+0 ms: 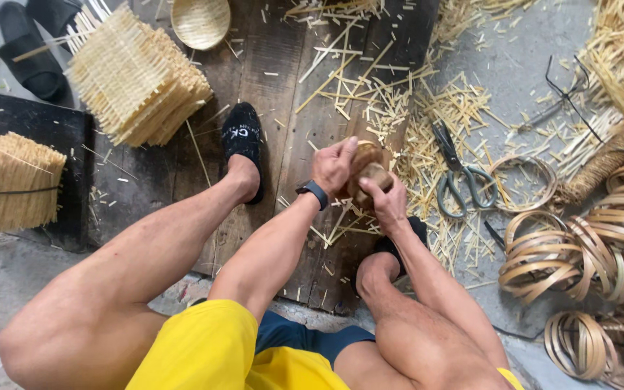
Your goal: The person sits on the floor assembling woven bamboo basket trays. They bend a thin bamboo rim ring around a woven square panel, press the panel into a round wooden form, trim protruding bamboo ends with shears, and set finished trays onto a stack.
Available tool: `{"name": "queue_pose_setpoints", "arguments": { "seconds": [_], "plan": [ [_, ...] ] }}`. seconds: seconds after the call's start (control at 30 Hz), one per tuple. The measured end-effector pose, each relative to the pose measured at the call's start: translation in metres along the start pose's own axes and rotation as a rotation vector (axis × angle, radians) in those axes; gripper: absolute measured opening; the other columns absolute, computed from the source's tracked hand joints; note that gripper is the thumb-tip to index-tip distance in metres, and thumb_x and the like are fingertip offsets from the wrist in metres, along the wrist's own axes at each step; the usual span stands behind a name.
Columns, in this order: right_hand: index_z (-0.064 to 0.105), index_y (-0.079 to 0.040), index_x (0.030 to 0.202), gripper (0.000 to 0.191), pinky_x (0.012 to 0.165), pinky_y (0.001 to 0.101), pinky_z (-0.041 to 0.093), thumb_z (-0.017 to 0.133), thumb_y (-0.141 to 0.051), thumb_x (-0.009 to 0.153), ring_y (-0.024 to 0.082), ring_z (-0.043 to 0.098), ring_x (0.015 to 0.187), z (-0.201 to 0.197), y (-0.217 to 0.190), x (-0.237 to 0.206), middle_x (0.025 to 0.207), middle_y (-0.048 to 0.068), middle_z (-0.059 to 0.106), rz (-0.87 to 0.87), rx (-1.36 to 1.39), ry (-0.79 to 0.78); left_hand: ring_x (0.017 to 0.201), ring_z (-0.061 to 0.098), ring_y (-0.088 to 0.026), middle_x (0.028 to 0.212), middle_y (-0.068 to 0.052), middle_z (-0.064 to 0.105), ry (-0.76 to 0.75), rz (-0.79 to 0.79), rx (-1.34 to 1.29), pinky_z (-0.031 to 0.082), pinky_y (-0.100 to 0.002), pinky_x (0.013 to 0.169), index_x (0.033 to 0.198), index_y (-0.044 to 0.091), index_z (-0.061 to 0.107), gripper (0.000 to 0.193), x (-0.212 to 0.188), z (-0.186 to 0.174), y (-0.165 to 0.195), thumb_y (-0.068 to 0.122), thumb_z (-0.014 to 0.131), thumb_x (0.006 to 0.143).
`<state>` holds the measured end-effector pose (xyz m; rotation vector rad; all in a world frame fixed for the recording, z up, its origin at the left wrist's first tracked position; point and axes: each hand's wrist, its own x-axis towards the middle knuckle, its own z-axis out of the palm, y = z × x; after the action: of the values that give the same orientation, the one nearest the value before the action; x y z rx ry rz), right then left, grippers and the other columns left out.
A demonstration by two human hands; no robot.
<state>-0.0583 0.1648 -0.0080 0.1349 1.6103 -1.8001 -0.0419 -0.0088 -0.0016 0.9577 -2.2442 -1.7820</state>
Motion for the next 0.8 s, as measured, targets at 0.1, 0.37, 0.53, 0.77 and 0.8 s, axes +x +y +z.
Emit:
{"name": "queue_pose_setpoints", "arguments": {
  "seconds": [0.1,0.37,0.53,0.77,0.8],
  "plan": [
    [0.062,0.001,0.112,0.031,0.061,0.0304,0.053,0.070,-0.018,0.090,0.016,0.060,0.069,-0.014,-0.014,-0.011,0.086,0.006,0.061,-0.030,0.277,-0.201,0.074,0.074,-0.021,0.087,-0.013,0.079,0.054,-0.204,0.131,0.059,-0.037,0.067,0.105,0.011,0.080,0.062,0.032,-0.031,-0.033,0.065,0.053,0.094],
    [0.059,-0.004,0.118,0.032,0.067,0.0371,0.062,0.062,-0.020,0.090,0.021,0.070,0.084,-0.033,-0.042,-0.030,0.099,0.010,0.069,-0.033,0.419,-0.058,0.101,0.074,-0.022,0.110,-0.013,0.077,0.200,-0.451,-0.267,0.059,-0.039,0.088,0.113,-0.002,0.070,0.059,0.143,-0.123,0.014,0.052,0.049,0.102],
    [0.058,-0.003,0.107,0.016,0.060,0.0322,0.055,0.064,-0.017,0.100,0.018,0.063,0.073,-0.043,-0.013,-0.025,0.090,0.008,0.064,-0.032,0.448,-0.065,0.131,0.061,-0.032,0.138,-0.020,0.063,-0.012,0.151,-1.124,0.049,-0.047,0.116,0.139,-0.003,0.052,0.055,0.209,-0.170,0.109,0.040,0.051,0.104],
    [0.062,-0.004,0.107,0.024,0.062,0.0358,0.058,0.060,-0.020,0.090,0.017,0.063,0.071,-0.026,-0.020,-0.020,0.086,0.008,0.066,0.075,0.309,-0.040,0.078,0.075,-0.018,0.095,-0.005,0.076,-0.176,-0.402,-0.127,0.063,-0.035,0.071,0.135,0.013,0.055,0.047,0.108,-0.072,0.059,0.026,0.070,0.092],
    [0.062,-0.004,0.113,0.027,0.065,0.0344,0.055,0.059,-0.022,0.093,0.017,0.062,0.074,-0.022,-0.027,-0.021,0.091,0.008,0.067,0.045,0.319,-0.095,0.071,0.072,-0.018,0.089,-0.008,0.074,-0.354,-0.374,-0.155,0.061,-0.036,0.062,0.111,0.003,0.073,0.029,0.080,-0.054,0.041,0.024,0.068,0.091]
  ]
}}
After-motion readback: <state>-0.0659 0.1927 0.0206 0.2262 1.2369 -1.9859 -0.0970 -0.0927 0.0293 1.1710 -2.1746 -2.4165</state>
